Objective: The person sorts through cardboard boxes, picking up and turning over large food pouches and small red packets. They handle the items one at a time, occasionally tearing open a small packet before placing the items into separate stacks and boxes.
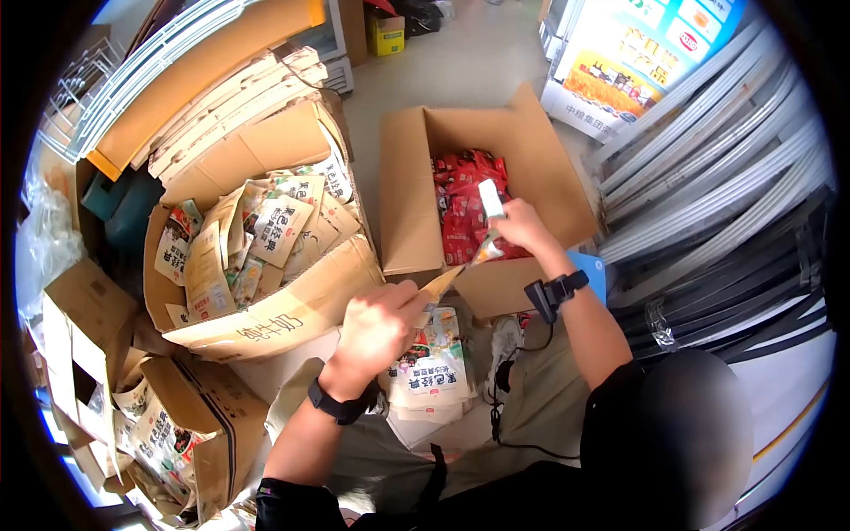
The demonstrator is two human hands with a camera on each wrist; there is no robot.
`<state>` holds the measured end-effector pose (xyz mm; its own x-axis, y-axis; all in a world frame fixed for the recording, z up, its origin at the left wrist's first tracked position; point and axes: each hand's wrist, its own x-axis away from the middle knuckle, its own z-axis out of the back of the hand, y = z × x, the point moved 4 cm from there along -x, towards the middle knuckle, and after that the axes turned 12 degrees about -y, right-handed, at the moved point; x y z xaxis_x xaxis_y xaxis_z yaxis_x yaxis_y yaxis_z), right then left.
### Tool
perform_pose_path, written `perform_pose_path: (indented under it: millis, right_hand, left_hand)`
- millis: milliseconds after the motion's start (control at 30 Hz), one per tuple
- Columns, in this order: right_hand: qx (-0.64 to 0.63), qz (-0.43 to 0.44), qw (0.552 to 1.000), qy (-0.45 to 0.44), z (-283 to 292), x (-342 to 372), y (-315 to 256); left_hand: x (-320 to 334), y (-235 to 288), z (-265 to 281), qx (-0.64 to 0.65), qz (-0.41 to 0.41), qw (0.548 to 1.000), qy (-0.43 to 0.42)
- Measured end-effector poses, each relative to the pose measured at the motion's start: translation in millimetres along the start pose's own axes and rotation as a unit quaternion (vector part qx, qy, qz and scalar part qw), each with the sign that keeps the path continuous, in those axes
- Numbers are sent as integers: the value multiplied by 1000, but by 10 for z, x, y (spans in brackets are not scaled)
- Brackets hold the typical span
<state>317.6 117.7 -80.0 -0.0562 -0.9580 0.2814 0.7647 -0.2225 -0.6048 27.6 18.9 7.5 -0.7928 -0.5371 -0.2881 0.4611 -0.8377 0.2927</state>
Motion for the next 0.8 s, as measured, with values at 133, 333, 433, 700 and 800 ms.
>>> perform_pose_path:
  millis: [133,333,433,700,800]
  right_hand:
    - [-177,-84,980,-27,93,-134,363]
    - [-174,-87,979,-55,92,-124,333]
    - [-206,-7,978,26,161,103,18]
    - [-554,113,760,-320,-158,147,-180]
    - [-442,139,853,-240,-219,225,-410]
  left_hand:
    - [7,-30,68,1,24,999,23]
    - [-32,-87,49,86,62,991,85]
    - [-93,-262,57,188,103,971,101]
    - [-305,-561,153,418,154,868,218]
    - [-443,-522,95,598,139,745,263]
